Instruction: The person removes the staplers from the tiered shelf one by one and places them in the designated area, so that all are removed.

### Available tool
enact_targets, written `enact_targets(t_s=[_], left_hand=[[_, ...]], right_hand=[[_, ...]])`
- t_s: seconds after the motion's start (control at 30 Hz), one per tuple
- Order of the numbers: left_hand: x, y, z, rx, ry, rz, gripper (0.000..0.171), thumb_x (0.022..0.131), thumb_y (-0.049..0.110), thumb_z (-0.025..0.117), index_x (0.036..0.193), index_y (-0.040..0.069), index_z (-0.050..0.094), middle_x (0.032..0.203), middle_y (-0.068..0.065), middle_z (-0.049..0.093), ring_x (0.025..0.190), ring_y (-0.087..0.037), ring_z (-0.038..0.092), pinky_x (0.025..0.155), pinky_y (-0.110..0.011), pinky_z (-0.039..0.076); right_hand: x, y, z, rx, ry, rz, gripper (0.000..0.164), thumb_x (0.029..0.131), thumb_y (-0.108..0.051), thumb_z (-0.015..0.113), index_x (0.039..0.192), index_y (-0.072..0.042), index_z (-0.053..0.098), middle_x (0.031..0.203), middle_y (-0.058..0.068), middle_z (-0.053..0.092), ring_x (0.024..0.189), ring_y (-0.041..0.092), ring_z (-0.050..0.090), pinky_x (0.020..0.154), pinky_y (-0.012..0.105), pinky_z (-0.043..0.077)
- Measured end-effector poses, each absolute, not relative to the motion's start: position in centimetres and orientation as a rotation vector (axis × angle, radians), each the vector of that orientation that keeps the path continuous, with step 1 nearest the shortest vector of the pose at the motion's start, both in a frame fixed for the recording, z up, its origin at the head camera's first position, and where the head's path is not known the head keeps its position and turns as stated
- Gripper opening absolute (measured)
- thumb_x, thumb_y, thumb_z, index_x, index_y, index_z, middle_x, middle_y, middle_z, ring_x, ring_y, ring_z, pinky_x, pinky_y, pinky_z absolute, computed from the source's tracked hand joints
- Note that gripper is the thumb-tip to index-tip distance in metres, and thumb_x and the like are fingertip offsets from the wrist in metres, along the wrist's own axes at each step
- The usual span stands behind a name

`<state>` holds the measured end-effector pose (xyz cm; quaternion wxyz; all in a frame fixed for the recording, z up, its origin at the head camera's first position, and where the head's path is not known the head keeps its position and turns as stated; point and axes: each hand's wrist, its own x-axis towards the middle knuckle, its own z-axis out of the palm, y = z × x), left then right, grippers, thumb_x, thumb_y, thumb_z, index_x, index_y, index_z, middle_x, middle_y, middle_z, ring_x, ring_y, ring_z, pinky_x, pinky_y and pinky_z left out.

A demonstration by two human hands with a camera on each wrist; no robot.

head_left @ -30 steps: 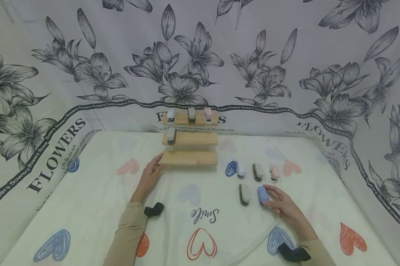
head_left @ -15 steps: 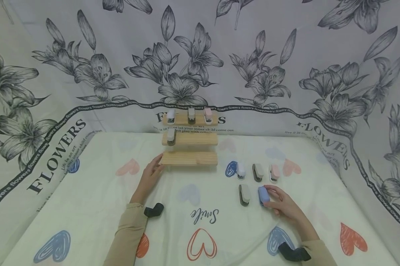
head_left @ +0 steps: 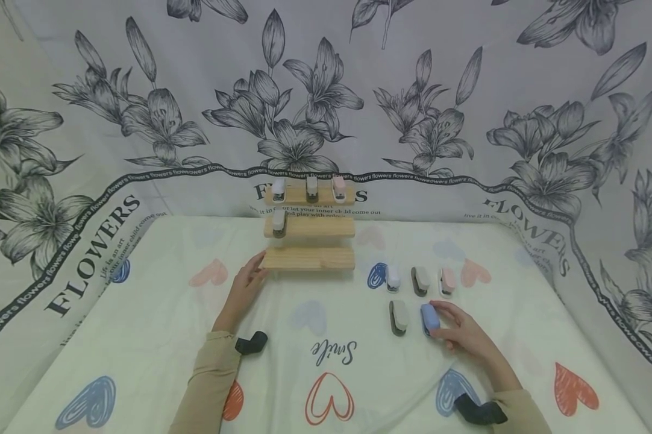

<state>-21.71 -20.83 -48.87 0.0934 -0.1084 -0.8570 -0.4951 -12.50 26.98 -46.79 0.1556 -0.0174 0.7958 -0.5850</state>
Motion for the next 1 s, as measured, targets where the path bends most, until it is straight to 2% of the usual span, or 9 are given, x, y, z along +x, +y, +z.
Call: enact_targets(t_s=[0.2,0.37,0.6,0.87,1.0], left_hand=[[-21.6,-20.8,-48.8,-0.312,-2.548,-1.466,0.049,0.094,0.036,0.045,0.138,0.016,0.034,0.137,-0.011,0.037,0.104,-0.028,0.046,0.082,-0.047,0.038],[-21.6,-20.7,-48.7,-0.311,-2.553,-1.462,0.051,0.093,0.038,0.044,0.138,0.016,0.034,0.138,-0.010,0.037,0.104,-0.028,0.046,0.082,-0.047,0.038],[-21.6,-20.9,-48.8,-0.324,-2.542,-1.464,0.050,0.094,0.036,0.045,0.138,0.015,0.034,0.137,-0.010,0.037,0.103,-0.028,0.046,0.082,-0.047,0.038],[-22.0,-21.1,-49.3,-0.342,-2.523,-1.458,0.049,0.094,0.036,0.045,0.137,0.015,0.035,0.136,-0.012,0.038,0.103,-0.028,0.047,0.082,-0.045,0.039],[-22.0,-21.1,-49.4,-0.349,-2.513,-1.475,0.049,0.094,0.035,0.045,0.137,0.016,0.035,0.136,-0.011,0.038,0.102,-0.027,0.047,0.081,-0.045,0.039]], right_hand=[[-12.4,27.1,-45.8,-0.101,2.352,-1.649,0.069,0.078,-0.013,0.069,0.134,0.001,0.033,0.139,0.024,0.027,0.045,0.010,0.043,0.042,0.026,0.043],[-12.6,27.2,-44.7,-0.083,2.389,-1.663,0.066,0.079,-0.014,0.068,0.134,-0.001,0.034,0.139,0.021,0.030,0.045,0.010,0.042,0.043,0.025,0.042],[-13.6,26.7,-42.8,-0.184,2.412,-1.699,0.060,0.084,-0.016,0.064,0.134,-0.002,0.035,0.139,0.023,0.027,0.043,0.011,0.040,0.041,0.027,0.040],[-16.1,22.5,-39.7,-0.366,2.338,-1.726,0.053,0.088,-0.012,0.059,0.135,-0.006,0.036,0.141,0.018,0.026,0.046,0.017,0.042,0.044,0.032,0.041],[-18.0,19.9,-39.2,-0.438,2.291,-1.739,0.052,0.088,-0.014,0.060,0.135,-0.010,0.038,0.140,0.013,0.030,0.046,0.015,0.044,0.041,0.027,0.038]])
